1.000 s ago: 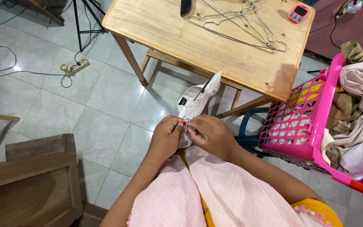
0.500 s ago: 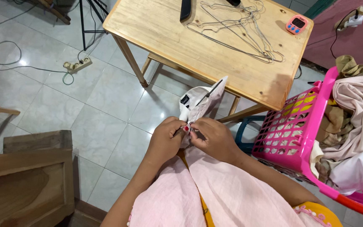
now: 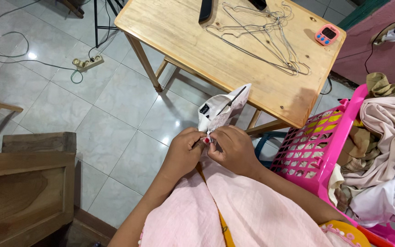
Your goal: The person takes clothes from a pink laundry basket, places them on wire hangers, and hangs them in a wooden wardrobe. The person handles a plaid shirt and a white garment, using hangers to organize the items.
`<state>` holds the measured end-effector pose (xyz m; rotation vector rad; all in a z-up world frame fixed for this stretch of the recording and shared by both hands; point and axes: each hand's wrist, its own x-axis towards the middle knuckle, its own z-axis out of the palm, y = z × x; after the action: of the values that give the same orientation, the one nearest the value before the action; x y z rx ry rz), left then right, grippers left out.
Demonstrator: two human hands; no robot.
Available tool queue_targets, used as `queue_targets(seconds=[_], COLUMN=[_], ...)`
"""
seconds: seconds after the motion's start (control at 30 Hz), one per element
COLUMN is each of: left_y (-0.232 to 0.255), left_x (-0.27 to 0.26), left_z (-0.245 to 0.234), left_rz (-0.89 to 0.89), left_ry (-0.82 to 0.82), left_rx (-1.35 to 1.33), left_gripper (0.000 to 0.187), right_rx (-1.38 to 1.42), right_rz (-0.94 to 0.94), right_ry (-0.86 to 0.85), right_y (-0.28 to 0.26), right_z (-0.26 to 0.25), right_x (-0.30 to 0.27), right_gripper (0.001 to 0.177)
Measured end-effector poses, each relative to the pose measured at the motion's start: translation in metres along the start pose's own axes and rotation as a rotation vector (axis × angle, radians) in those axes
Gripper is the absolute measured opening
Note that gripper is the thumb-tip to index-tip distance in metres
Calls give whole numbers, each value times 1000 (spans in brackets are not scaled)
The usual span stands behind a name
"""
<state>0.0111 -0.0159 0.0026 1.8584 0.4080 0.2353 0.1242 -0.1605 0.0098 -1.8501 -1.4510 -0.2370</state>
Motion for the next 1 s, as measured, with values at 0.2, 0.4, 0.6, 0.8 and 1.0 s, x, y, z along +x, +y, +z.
queue_targets(seconds=[0.2, 0.4, 0.6, 0.8, 1.0], left_y=[2, -22, -48, -57, -59], left_x=[0, 1, 4, -1, -32], left_z=[11, 20, 27, 22, -9], left_rz=[-56, -86, -317, -471, -424], left_ry=[52, 93, 20, -117, -107], left_rx=[27, -95, -718, -1080, -1137], left_gripper=[14, 14, 16, 13, 10], right_rx=[120, 174, 149, 161, 379], right_rz=[42, 77, 128, -187, -84], right_ry=[37, -34, -19, 136, 0], right_y=[8, 9, 4, 5, -4], right_z=[0, -6, -4, 9, 27], right_x=[-3, -5, -16, -24, -13], right_gripper=[17, 15, 16, 20, 24])
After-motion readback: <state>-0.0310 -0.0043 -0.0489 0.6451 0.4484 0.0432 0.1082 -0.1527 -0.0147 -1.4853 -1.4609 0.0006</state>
